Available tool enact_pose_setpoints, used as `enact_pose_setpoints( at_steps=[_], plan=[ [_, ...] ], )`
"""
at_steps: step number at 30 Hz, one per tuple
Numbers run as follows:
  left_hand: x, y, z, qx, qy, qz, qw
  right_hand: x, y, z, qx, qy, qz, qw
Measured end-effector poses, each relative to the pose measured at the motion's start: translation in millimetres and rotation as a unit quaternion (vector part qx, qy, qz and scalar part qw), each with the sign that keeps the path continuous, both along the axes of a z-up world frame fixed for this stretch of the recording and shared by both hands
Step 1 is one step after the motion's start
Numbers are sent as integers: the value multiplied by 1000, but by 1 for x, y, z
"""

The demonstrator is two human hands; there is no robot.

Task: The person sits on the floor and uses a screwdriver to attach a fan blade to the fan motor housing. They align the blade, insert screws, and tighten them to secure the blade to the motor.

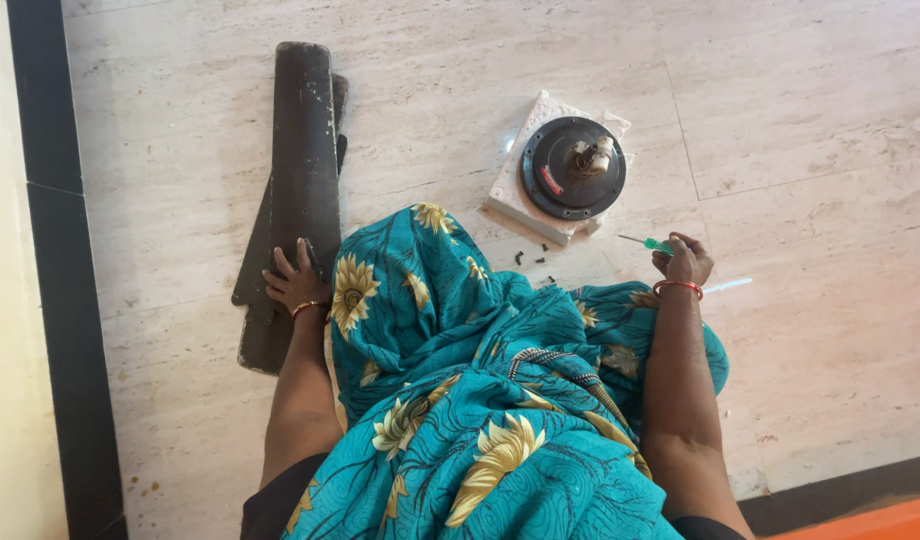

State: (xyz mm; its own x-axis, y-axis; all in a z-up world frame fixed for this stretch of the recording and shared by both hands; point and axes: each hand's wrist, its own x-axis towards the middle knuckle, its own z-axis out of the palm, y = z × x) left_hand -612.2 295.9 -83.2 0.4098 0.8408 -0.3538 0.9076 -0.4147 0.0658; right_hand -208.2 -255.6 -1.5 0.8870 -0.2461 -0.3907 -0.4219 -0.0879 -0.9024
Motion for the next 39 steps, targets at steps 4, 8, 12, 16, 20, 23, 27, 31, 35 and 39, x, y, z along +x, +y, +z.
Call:
enact_pose_setpoints(
  at_steps=[4,8,12,16,20,23,27,31,35,39],
  plan=[
    [7,10,20,-75,9,23,997,0,-1,-2,12,-4,8,1000],
    [9,10,62,-81,-127,13,988,0,0,-8,14,0,9,1000],
    [35,0,100,-232,-292,18,928,1,3,-12,14,3,20,1000],
    [77,-34,134,-209,-340,-110,910,-2,4,-11,17,11,21,1000],
    [95,-62,177,-90,-300,-238,919,-9,8,-6,38,-8,21,999],
    [103,-68,198,-92,-275,-267,919,-15,13,-2,53,-22,34,998],
    [98,-49,188,-239,-341,-164,894,-27,22,7,68,-28,47,996],
    [70,-12,135,-333,-396,-36,855,-40,35,28,103,-23,49,993],
    [22,3,59,-159,-352,31,922,-53,50,49,182,-54,53,980],
    [-44,16,4,48,-288,23,956,-74,51,48,163,-72,70,982]
  ],
)
